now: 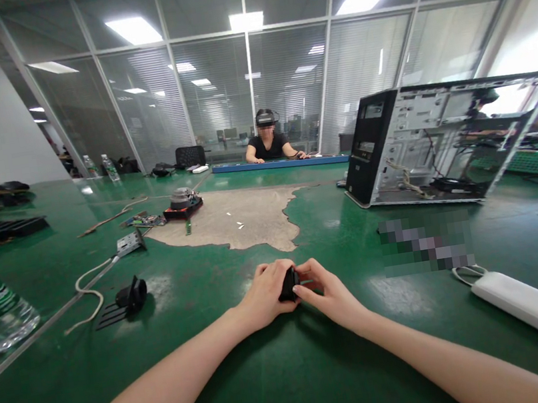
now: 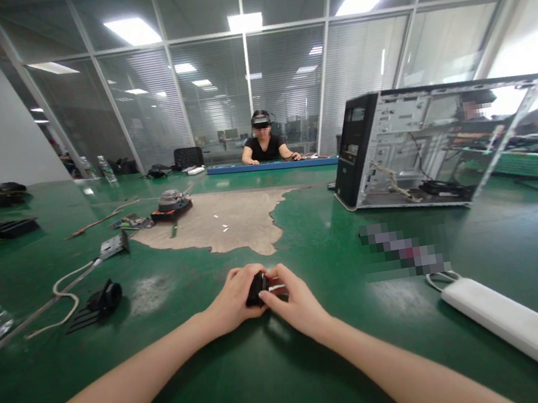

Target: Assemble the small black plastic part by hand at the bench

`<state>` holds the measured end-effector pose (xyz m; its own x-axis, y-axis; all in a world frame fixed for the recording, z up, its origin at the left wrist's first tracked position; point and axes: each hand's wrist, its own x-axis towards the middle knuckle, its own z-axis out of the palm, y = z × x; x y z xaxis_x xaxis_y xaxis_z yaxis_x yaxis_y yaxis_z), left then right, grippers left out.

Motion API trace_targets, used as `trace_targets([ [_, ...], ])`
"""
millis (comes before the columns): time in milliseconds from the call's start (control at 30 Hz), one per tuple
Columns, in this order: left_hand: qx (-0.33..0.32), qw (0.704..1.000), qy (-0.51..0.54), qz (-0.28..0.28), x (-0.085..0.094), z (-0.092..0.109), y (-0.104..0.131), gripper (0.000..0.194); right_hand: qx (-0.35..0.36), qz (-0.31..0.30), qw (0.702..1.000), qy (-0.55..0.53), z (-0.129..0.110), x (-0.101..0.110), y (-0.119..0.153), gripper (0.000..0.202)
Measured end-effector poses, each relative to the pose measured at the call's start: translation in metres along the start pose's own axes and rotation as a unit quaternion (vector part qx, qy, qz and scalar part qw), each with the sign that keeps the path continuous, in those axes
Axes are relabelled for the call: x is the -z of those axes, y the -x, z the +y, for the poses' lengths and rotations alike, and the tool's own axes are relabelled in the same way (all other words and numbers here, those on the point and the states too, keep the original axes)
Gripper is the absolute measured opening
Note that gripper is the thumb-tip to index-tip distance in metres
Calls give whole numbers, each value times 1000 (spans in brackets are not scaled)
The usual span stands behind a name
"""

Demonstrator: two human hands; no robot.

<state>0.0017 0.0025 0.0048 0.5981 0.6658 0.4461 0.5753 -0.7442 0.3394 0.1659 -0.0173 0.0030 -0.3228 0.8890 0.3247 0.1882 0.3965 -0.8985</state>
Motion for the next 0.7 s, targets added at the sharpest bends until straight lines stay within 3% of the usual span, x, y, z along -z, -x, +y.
trace_targets([
  [167,-6,1000,0,7,0,0,0,55,5,33,999,-5,2,0,-4,14],
  [367,-3,1000,-16,5,0,0,0,53,-42,8,999,-18,7,0,-6,17],
  [467,8,999,-44,17,1,2,0,55,-21,-12,1000,-10,2,-1,0,17],
  [600,8,999,-45,6,2,3,0,56,39,13,999,32,-2,-1,4,17],
  [700,0,999,-34,5,1,2,0,57,27,31,999,15,2,0,-1,12],
])
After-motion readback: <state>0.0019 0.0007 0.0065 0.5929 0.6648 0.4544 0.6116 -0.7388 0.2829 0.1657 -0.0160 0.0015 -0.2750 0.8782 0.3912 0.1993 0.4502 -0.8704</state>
